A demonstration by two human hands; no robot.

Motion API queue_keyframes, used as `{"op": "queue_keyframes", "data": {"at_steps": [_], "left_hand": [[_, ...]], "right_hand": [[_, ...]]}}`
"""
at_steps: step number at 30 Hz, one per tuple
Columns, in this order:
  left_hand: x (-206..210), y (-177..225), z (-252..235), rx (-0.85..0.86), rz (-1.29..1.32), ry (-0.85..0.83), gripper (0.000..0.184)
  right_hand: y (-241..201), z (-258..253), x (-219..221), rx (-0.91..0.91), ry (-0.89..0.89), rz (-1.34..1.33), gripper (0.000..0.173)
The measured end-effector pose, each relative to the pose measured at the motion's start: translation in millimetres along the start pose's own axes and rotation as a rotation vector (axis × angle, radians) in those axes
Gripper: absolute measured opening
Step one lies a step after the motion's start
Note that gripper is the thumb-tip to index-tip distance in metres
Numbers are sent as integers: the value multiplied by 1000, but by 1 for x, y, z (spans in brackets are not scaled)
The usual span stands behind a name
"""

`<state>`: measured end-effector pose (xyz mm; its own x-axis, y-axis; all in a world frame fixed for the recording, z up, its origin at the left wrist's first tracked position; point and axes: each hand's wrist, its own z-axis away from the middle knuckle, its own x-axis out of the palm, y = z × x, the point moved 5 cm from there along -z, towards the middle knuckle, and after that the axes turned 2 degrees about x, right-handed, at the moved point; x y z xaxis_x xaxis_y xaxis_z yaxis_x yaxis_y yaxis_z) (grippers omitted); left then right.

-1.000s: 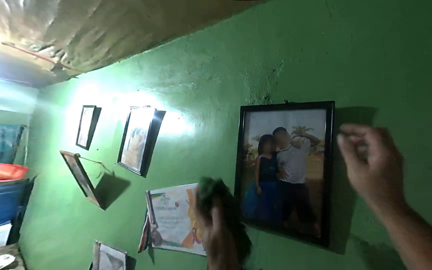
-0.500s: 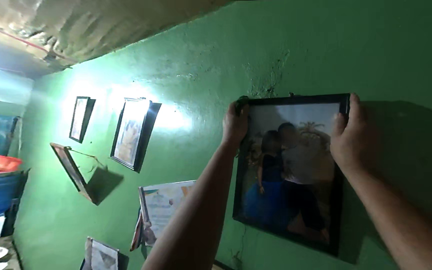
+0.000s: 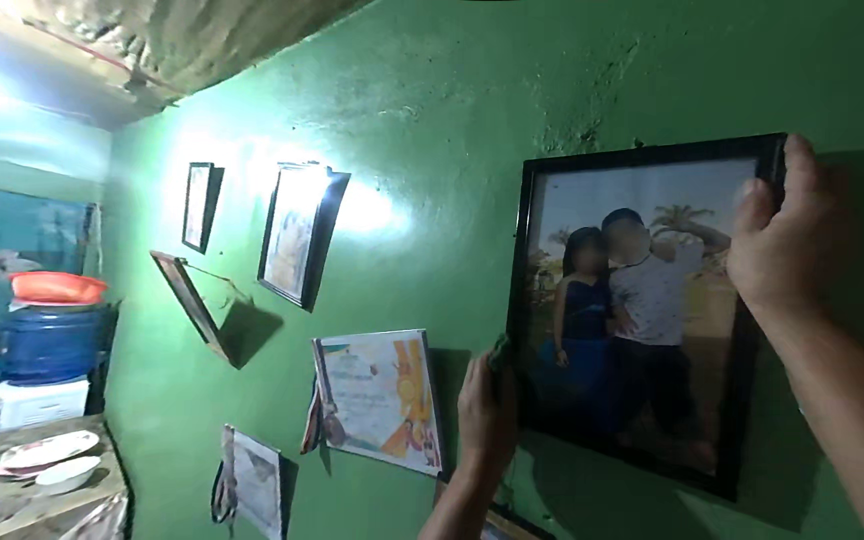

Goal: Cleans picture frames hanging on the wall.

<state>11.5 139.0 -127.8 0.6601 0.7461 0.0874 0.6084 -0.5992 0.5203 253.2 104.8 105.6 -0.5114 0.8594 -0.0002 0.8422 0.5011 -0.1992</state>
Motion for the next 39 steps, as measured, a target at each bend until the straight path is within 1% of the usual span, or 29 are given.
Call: {"op": "queue_keyframes", "data": {"at_steps": [3,5,8,9,10,12,14,15,17,19,20,22,25,27,29,31,33,35,39], "left_hand": [[-1,-15,31,48,-77,14,32],[-4,-19,33,48,-105,13,32],[-20,-15,2,-39,-44,120,34],[-27,-7,-17,-74,-17,177,36],[-32,6,-39,-64,-9,238,38],[-36,42,-88,35,5,291,43],[-27,78,-136,191,17,263,47],[-19,93,-157,275,5,225,49],[4,108,-184,408,-68,86,53],[25,107,-186,502,-116,-11,55],[31,102,-179,537,-117,-20,54],[33,86,-155,592,-99,13,50],[26,50,-98,607,-78,25,45],[23,26,-52,563,-94,25,44],[21,7,-11,482,-133,28,46],[25,-4,20,374,-125,87,45],[31,0,43,243,-98,113,45],[43,14,66,201,-51,108,45],[83,65,119,344,50,65,37]], "right_hand": [[2,-1,2,-1,-9,-27,52],[3,-2,3,-8,-10,-38,52],[3,2,1,-44,11,-18,52],[3,3,1,-44,17,-10,52],[4,3,1,-42,20,-9,52],[4,4,1,-35,25,-15,52],[3,6,0,-21,11,-13,52],[2,6,-1,-14,-3,-9,52],[1,7,-2,-2,-27,-6,53],[1,6,-1,-13,-27,-29,53],[2,5,0,-15,-21,-39,53],[3,4,-1,-11,-21,-42,53],[1,4,-2,-6,-29,-25,54],[0,4,-3,-7,-23,-10,54],[1,4,-2,-17,-5,-6,54],[1,3,-1,-14,-2,-1,54],[1,2,-1,-4,-6,-13,53],[1,2,-1,-9,-14,-36,53],[6,-1,5,-39,0,-94,54]]}}
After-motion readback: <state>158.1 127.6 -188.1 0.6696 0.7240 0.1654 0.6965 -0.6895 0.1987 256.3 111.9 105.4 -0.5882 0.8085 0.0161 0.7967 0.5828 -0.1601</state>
